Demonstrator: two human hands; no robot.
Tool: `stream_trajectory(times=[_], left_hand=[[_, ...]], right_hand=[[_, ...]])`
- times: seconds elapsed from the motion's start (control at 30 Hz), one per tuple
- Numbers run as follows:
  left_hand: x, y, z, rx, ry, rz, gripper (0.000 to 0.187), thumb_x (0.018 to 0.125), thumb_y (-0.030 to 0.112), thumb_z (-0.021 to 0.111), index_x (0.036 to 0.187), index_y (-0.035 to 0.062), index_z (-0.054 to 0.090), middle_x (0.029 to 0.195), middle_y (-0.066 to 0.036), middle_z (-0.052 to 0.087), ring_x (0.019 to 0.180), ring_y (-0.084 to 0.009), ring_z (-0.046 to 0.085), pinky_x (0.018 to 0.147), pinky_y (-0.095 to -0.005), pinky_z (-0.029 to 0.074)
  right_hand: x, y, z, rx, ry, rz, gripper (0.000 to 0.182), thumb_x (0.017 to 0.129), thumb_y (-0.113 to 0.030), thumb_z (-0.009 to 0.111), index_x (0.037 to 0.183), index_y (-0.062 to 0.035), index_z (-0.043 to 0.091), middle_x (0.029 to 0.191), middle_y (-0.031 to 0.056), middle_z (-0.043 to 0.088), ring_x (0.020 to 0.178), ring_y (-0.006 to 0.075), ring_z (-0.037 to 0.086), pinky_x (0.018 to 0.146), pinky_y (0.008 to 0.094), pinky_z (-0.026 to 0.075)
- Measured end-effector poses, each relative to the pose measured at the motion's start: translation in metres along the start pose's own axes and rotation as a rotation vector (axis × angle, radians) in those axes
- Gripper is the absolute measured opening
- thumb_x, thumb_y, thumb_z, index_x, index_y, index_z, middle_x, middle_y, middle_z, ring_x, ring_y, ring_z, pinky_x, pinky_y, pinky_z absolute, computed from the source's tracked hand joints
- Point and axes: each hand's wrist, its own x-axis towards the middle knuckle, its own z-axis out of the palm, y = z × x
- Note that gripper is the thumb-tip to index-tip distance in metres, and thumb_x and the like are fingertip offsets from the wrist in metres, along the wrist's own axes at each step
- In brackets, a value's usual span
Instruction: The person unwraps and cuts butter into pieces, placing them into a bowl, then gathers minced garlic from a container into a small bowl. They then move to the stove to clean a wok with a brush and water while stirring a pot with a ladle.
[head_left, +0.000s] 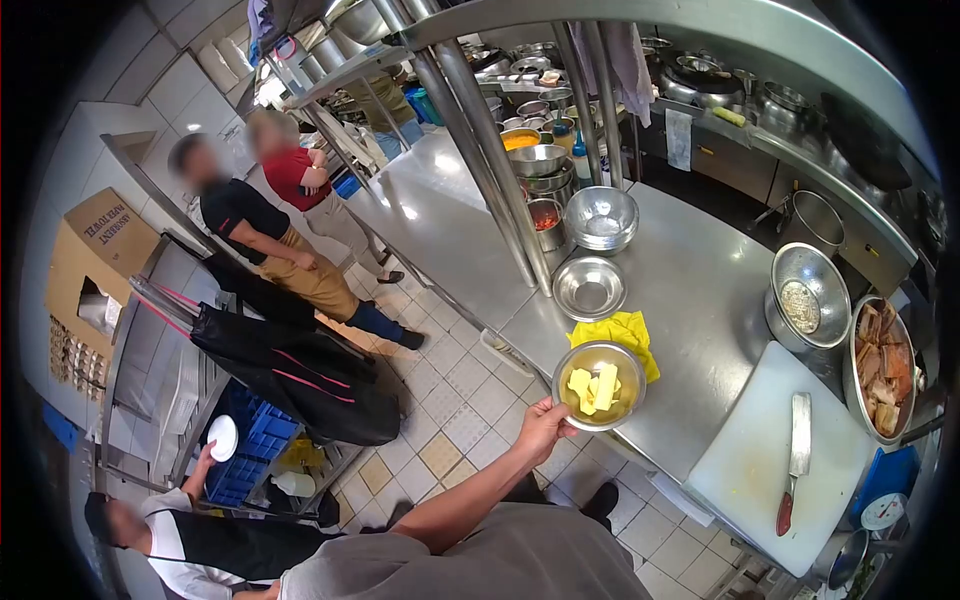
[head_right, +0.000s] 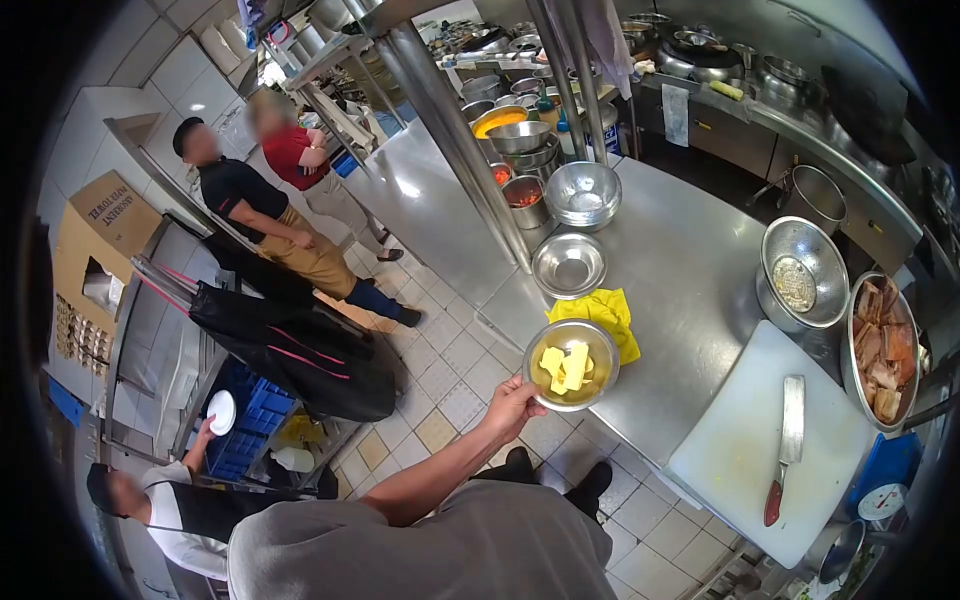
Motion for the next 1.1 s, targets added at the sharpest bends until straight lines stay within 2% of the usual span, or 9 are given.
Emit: stream_trajectory(times=[0.17,0.2,0.27,0.43,0.47,0.57,0.67,1.0,1.1], left_hand=[[-0.003,-0.008,-0.019,0.063,0.054,0.039,0.005,0.092,0.006,0.062,0.093,0.0018,0.065,0.078,-0.008,0.071,0.059,-0.0135,0.066,0.053,-0.025,0.056],[-0.003,-0.007,-0.021,0.085,0.066,0.06,0.006,0.091,0.006,0.062,0.094,0.0019,0.065,0.078,-0.008,0.071,0.059,-0.0134,0.066,0.053,-0.0249,0.056],[-0.002,-0.009,-0.025,0.071,0.058,0.061,0.006,0.091,0.007,0.063,0.094,0.0018,0.065,0.078,-0.008,0.071,0.057,-0.0122,0.064,0.052,-0.0245,0.055],[-0.005,0.002,-0.029,0.074,-0.011,0.047,0.006,0.091,0.006,0.062,0.093,0.0016,0.066,0.078,-0.007,0.07,0.055,-0.0106,0.063,0.051,-0.0231,0.054],[-0.005,0.004,-0.03,0.073,-0.022,0.036,0.006,0.091,0.006,0.062,0.093,0.0016,0.066,0.078,-0.007,0.07,0.055,-0.0106,0.063,0.051,-0.0231,0.054],[-0.005,0.01,-0.031,0.156,-0.089,0.037,0.008,0.091,0.005,0.062,0.096,0.0007,0.067,0.079,-0.007,0.07,0.058,-0.0105,0.063,0.052,-0.0236,0.053],[-0.009,0.015,-0.026,0.226,-0.144,0.028,0.008,0.09,0.003,0.062,0.095,-0.0001,0.068,0.079,-0.007,0.07,0.058,-0.0102,0.063,0.051,-0.0238,0.052],[-0.007,0.009,-0.03,0.453,-0.228,-0.017,0.014,0.089,0.004,0.066,0.102,0.0006,0.063,0.081,-0.004,0.066,0.06,-0.0102,0.06,0.053,-0.0236,0.052],[-0.024,0.019,-0.01,0.863,-0.02,0.463,0.037,0.085,0.009,0.073,0.117,0.0012,0.057,0.098,-0.008,0.062,0.081,-0.0145,0.061,0.064,-0.0272,0.051]], right_hand=[[0.001,-0.098,-0.151,0.474,0.38,-0.26,0.043,0.093,-0.042,0.07,0.108,-0.0022,0.064,0.09,0.0153,0.069,0.074,0.031,0.069,0.065,0.0443,0.057],[-0.002,-0.098,-0.162,0.678,0.3,-0.356,0.043,0.097,-0.04,0.065,0.111,0.0005,0.073,0.099,0.0211,0.074,0.081,0.0312,0.073,0.065,0.0408,0.056],[-0.044,-0.084,-0.101,0.756,-0.027,-0.035,0.038,0.091,-0.026,0.075,0.114,0.0031,0.07,0.109,0.019,0.072,0.096,0.0254,0.07,0.085,0.0358,0.056],[-0.179,-0.242,-0.33,1.4,-0.585,-0.046,0.031,0.095,-0.003,0.063,0.126,0.0019,0.061,0.122,0.0114,0.065,0.11,0.0225,0.062,0.095,0.0356,0.052],[-0.221,-0.264,-0.372,1.642,-1.019,0.397,0.033,0.099,-0.01,0.058,0.13,0.0014,0.061,0.128,0.0128,0.065,0.114,0.0186,0.061,0.096,0.0336,0.051],[-0.293,-0.302,-0.459,1.794,-1.554,0.067,0.035,0.097,-0.008,0.06,0.131,-0.0015,0.061,0.111,0.0046,0.068,0.096,0.0109,0.062,0.085,0.0273,0.053],[-0.33,-0.332,-0.52,1.832,-1.994,0.239,0.035,0.096,-0.015,0.067,0.127,0.0008,0.061,0.095,0.0045,0.067,0.077,0.0115,0.064,0.067,0.0266,0.056],[-0.351,-0.353,-0.545,1.792,-2.28,0.469,0.014,0.094,-0.004,0.063,0.089,-0.003,0.05,0.076,0.005,0.057,0.056,0.0093,0.058,0.047,0.0264,0.056],[-0.354,-0.357,-0.543,1.812,-2.195,0.389,0.014,0.093,-0.001,0.062,0.088,-0.0029,0.049,0.077,0.0054,0.058,0.056,0.0092,0.058,0.048,0.0265,0.057]])
